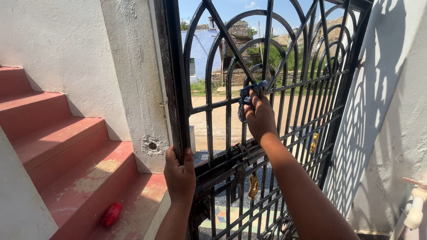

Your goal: The person wipes down the latch, bars, and decorative sections of a black metal gate with a blue cloth, working on both the inner and outer sides.

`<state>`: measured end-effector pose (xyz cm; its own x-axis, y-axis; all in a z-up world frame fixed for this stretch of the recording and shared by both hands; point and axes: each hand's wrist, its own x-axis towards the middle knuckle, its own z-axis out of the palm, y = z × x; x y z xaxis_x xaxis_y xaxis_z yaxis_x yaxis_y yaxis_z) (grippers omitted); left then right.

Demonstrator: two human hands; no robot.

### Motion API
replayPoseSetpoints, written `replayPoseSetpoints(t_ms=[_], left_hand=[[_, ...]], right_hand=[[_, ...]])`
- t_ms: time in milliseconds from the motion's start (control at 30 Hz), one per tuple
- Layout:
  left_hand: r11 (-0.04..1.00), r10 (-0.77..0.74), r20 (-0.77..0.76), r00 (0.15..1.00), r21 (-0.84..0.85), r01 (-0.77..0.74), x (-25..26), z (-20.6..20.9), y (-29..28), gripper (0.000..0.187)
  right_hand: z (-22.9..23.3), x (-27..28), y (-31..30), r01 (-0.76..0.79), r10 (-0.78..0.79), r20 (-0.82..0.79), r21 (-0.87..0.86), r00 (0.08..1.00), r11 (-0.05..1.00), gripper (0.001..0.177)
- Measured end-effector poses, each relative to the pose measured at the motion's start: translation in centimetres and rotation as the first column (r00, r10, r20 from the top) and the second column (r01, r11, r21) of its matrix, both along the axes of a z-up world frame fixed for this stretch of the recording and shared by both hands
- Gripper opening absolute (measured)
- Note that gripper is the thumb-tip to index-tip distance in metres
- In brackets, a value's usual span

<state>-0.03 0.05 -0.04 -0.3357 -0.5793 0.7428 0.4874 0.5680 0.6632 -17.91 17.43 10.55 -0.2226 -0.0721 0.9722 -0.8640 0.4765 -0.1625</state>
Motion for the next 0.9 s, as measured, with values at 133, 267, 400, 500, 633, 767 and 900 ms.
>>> replayPoseSetpoints(t_ms=[133,267,400,500,633,767,900], left_hand=[[1.000,-0.022,-0.003,1.000,0.016,0.022,-0.1,0.0,-0.1,0.040],[1.000,-0.009,0.019,1.000,0.023,0.009,-0.2,-0.2,-0.2,0.041],[1.000,-0.023,0.009,1.000,0.019,0.023,-0.1,-0.2,-0.2,0.043],[0.999,0.022,0.117,0.993,0.046,-0.028,-0.3,-0.2,-0.3,0.044],[0.999,-0.010,0.029,1.000,0.037,0.009,-0.3,-0.1,-0.1,0.045],[0.999,-0.032,-0.002,0.999,0.021,0.032,-0.4,-0.1,-0.3,0.045],[0.999,-0.026,0.007,1.000,0.025,0.026,-0.4,-0.2,-0.3,0.042]], right_hand=[[-6.8,0.7,-1.5,-0.012,-0.003,0.522,0.025,0.853,1.000,0.043],[-10.2,1.3,1.1,0.040,-0.138,0.311,0.303,0.940,0.952,0.040],[-6.9,0.5,1.7,-0.145,-0.076,0.700,0.251,0.710,0.957,0.030],[-2.4,0.3,1.4,-0.111,0.043,0.553,0.090,0.832,0.990,0.026],[-1.2,1.4,-0.3,-0.126,0.218,0.378,-0.253,0.900,0.959,0.029],[-5.2,1.0,-0.3,-0.084,0.084,0.360,-0.015,0.929,0.996,0.029],[-7.2,-0.1,2.2,-0.192,0.063,0.650,0.130,0.758,0.973,0.026]])
